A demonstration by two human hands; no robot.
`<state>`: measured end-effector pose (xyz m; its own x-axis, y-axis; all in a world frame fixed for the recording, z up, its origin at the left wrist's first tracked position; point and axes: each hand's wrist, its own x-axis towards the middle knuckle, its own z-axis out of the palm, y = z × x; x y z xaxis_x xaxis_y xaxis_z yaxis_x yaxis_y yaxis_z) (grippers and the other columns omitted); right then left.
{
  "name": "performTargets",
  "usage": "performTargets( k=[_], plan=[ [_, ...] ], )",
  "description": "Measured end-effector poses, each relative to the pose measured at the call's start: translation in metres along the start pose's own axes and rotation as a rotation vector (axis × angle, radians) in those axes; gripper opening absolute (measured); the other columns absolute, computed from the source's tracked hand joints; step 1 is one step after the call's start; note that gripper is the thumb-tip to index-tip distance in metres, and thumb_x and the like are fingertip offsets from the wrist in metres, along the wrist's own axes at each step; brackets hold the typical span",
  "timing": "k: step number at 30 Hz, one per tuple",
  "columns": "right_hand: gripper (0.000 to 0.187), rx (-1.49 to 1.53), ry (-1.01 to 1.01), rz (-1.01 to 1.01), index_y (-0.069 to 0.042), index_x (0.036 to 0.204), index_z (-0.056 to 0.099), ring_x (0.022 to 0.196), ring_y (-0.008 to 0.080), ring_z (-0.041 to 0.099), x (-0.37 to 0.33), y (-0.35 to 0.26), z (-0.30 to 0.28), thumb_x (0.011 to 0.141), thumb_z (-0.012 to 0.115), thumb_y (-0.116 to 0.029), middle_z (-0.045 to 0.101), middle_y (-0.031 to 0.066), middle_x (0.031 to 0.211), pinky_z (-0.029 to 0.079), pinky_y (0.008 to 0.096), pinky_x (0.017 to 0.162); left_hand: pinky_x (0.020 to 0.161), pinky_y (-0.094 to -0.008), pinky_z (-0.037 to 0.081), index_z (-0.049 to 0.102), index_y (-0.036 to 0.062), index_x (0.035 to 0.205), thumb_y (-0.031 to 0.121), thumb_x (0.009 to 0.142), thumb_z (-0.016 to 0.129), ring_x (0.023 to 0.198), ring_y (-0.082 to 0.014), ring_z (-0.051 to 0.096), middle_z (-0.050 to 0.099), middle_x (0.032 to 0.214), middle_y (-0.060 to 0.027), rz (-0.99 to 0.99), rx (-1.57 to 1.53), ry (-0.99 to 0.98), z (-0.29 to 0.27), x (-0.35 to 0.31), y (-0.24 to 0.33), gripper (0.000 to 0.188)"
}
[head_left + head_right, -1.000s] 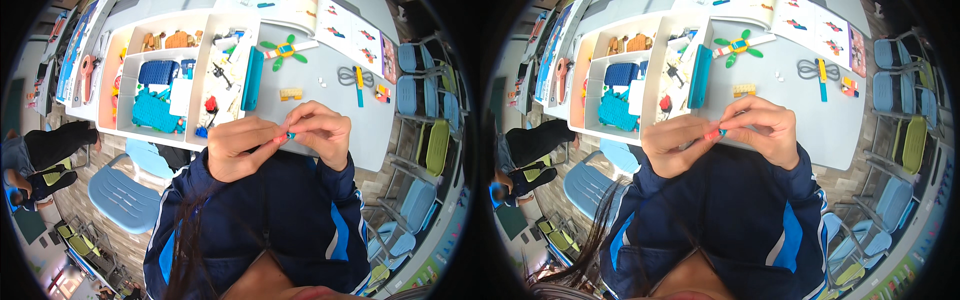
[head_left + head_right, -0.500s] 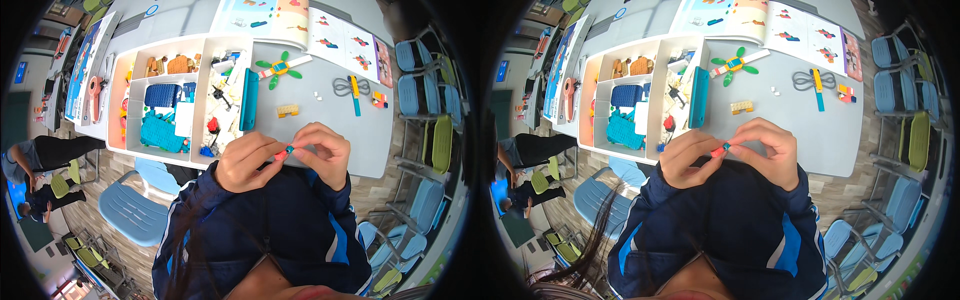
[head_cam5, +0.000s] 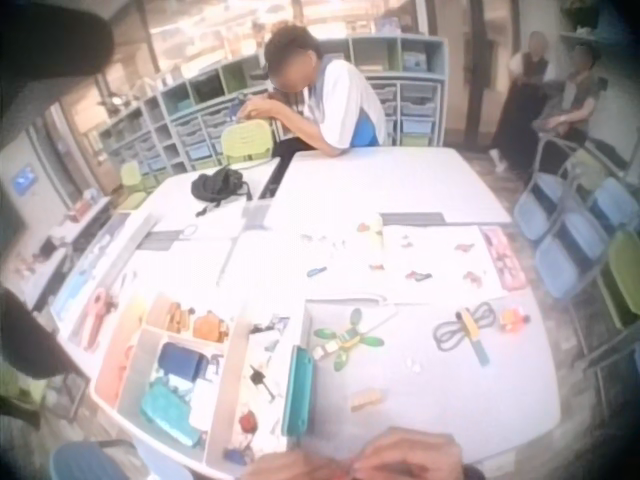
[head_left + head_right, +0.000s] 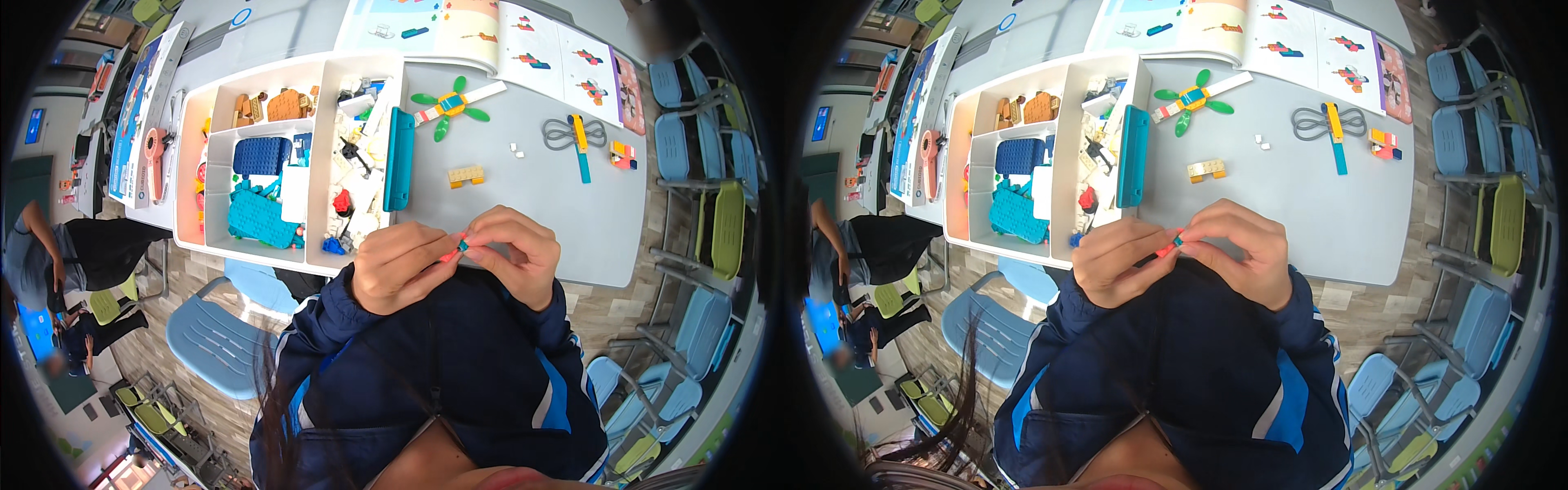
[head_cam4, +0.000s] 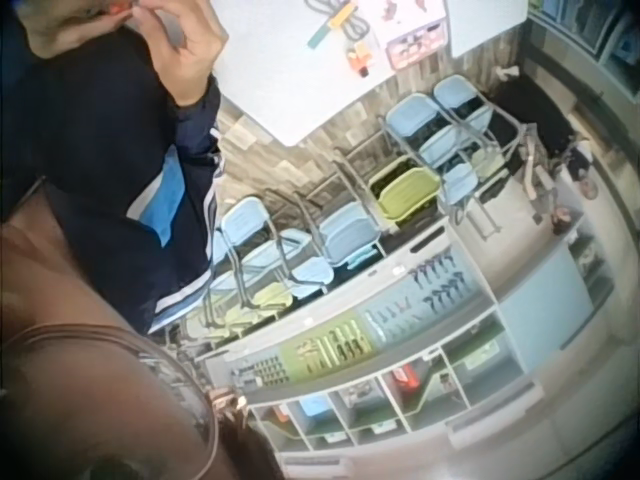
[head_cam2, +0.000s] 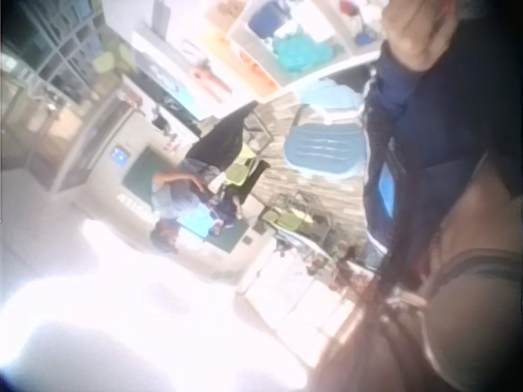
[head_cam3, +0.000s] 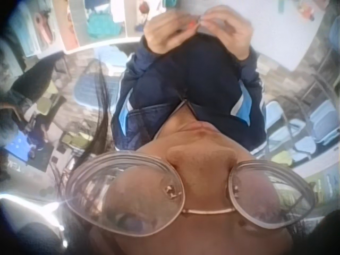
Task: The person flips through a building block instruction manual and selects small plastic pieces from a compartmentalized tray. They connect several pieces by hand to form small structures on the table.
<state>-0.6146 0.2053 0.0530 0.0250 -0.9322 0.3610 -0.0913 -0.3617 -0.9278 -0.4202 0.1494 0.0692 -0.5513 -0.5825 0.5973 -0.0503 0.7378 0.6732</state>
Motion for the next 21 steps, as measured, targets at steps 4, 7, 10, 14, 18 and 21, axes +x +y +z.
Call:
performTargets(
  k=[4, 7, 10, 14, 18, 21],
  plan=[
    [0.015, -0.041, -0.007, -0.027, 0.002, 0.092, 0.069, 0.079, 0.0203, 0.066, 0.000, 0.000, -0.003, 0.078, 0.076, 0.003, 0.068, 0.0113, 0.088, 0.052, 0.0280, 0.069, 0.055, -0.0308, 0.050, 0.069, -0.0078, 0.093, -0.006, 0.068, 0.078, 0.066, -0.0244, 0.065, 0.067, 0.083, -0.0147, -0.015, -0.021, -0.024, 0.002, -0.001, -0.001, 0.026],
    [0.016, -0.078, 0.001, -0.041, 0.002, 0.091, 0.069, 0.078, 0.0206, 0.066, -0.001, 0.001, -0.003, 0.078, 0.077, 0.002, 0.068, 0.0112, 0.088, 0.052, 0.0282, 0.069, 0.055, -0.0318, 0.050, 0.069, -0.0079, 0.094, -0.007, 0.070, 0.076, 0.066, -0.0251, 0.065, 0.066, 0.084, -0.0144, -0.022, -0.022, -0.036, 0.003, -0.001, -0.001, 0.025],
    [0.016, -0.075, 0.001, -0.037, 0.002, 0.091, 0.069, 0.078, 0.0209, 0.066, -0.003, 0.005, -0.004, 0.077, 0.077, 0.001, 0.068, 0.0112, 0.088, 0.052, 0.0281, 0.069, 0.055, -0.0314, 0.050, 0.068, -0.0073, 0.094, -0.007, 0.070, 0.076, 0.066, -0.0243, 0.065, 0.067, 0.084, -0.0142, -0.035, -0.018, -0.047, 0.004, 0.000, -0.001, 0.025],
    [0.020, -0.051, -0.011, -0.030, 0.000, 0.094, 0.071, 0.080, 0.0205, 0.066, -0.002, 0.008, -0.008, 0.076, 0.079, 0.000, 0.067, 0.0107, 0.092, 0.052, 0.0279, 0.068, 0.056, -0.0304, 0.050, 0.068, -0.0056, 0.095, -0.006, 0.072, 0.076, 0.066, -0.0231, 0.065, 0.067, 0.084, -0.0139, -0.126, -0.033, -0.087, 0.003, 0.003, 0.002, 0.024],
    [0.027, -0.050, -0.020, -0.029, -0.003, 0.100, 0.073, 0.083, 0.0195, 0.066, -0.001, 0.004, -0.007, 0.074, 0.080, 0.000, 0.066, 0.0093, 0.095, 0.052, 0.0277, 0.069, 0.058, -0.0295, 0.052, 0.068, -0.0042, 0.096, -0.006, 0.073, 0.076, 0.067, -0.0233, 0.065, 0.068, 0.086, -0.0135, -0.178, -0.027, -0.071, 0.005, 0.002, 0.001, 0.024],
    [0.030, -0.043, 0.007, -0.034, -0.003, 0.101, 0.074, 0.084, 0.0194, 0.065, -0.005, 0.009, -0.006, 0.072, 0.081, -0.001, 0.066, 0.0085, 0.095, 0.052, 0.0277, 0.069, 0.062, -0.0285, 0.053, 0.069, -0.0048, 0.098, -0.006, 0.076, 0.075, 0.072, -0.0229, 0.068, 0.069, 0.089, -0.0140, -0.260, -0.054, -0.093, 0.004, 0.002, 0.005, 0.023]
  ],
)
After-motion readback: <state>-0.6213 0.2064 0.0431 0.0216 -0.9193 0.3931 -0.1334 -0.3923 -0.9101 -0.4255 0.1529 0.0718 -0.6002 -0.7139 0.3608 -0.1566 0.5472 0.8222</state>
